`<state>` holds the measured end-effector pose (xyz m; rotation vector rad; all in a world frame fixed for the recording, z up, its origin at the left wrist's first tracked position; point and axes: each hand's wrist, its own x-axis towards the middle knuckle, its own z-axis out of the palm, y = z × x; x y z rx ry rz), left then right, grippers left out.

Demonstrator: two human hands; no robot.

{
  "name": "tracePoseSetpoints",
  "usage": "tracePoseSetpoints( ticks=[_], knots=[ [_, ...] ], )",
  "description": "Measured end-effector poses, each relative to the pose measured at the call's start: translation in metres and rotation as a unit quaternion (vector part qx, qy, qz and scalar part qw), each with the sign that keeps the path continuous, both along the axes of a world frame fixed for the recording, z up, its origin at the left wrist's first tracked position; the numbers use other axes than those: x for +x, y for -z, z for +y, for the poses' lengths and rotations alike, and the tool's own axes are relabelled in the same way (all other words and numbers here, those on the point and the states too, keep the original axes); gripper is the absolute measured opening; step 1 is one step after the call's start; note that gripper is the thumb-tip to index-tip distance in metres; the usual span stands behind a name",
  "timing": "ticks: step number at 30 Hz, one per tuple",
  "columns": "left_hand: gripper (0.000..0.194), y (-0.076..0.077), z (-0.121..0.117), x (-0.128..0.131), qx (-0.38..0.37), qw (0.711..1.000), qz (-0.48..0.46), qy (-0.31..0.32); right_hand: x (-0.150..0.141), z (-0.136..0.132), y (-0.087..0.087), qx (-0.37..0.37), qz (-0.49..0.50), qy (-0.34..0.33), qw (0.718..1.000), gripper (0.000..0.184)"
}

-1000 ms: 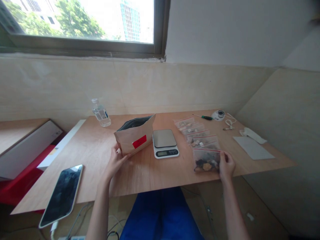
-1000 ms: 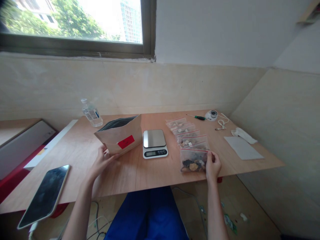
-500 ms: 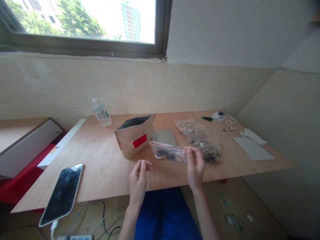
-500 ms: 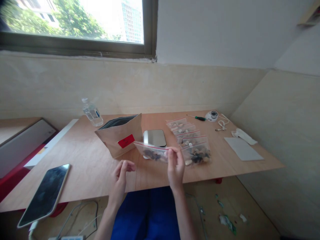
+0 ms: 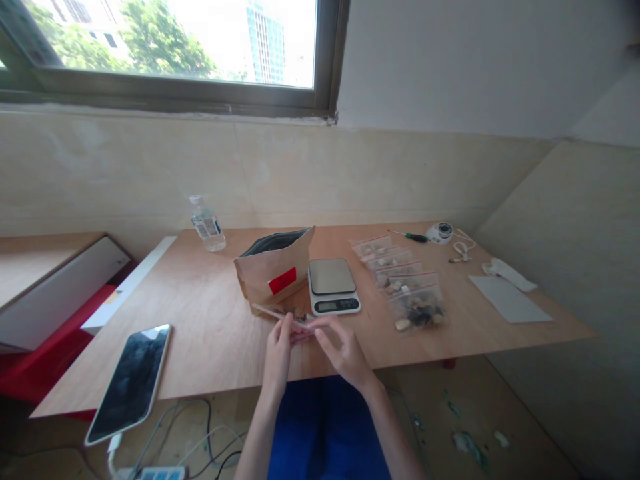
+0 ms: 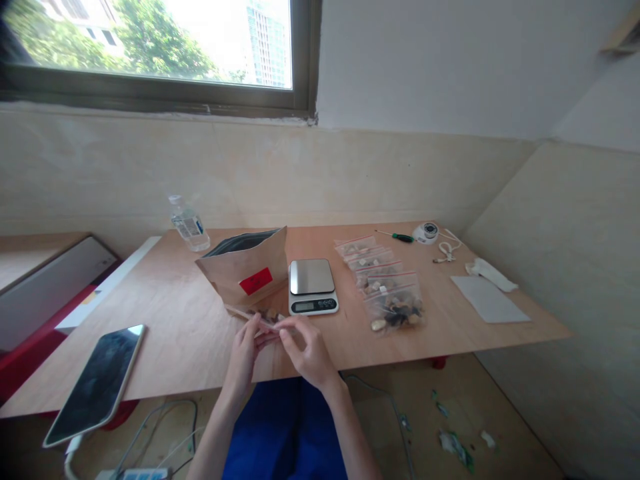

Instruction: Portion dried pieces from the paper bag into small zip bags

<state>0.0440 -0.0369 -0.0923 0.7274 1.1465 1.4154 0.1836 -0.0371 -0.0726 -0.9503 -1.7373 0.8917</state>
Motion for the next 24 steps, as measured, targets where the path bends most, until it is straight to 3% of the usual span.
tracePoseSetpoints(
  ticks=[3,7,13,19,24],
  knots=[
    [0.035,0.005,0.0,0.002,-0.008,0.998,0.053,-0.02,-0.001,0.0,0.001,0.005,-0.044,-0.012,0.999,0.014],
    [0.037,0.011,-0.002,0.002,-0.001,0.993,0.116,0.003,-0.007,0.0,0.009,-0.028,-0.069,0.02,0.997,0.013],
    [0.037,0.014,-0.004,0.0,0.006,0.989,0.148,0.014,-0.015,0.001,0.013,-0.039,-0.073,0.024,0.996,0.016],
    [0.042,0.018,-0.005,-0.003,0.02,0.987,0.156,0.035,-0.017,0.002,0.01,-0.024,-0.104,0.05,0.993,0.01],
    [0.044,0.019,-0.006,-0.003,0.032,0.986,0.157,0.044,-0.021,0.006,-0.002,0.024,-0.187,0.078,0.979,0.006]
  ],
)
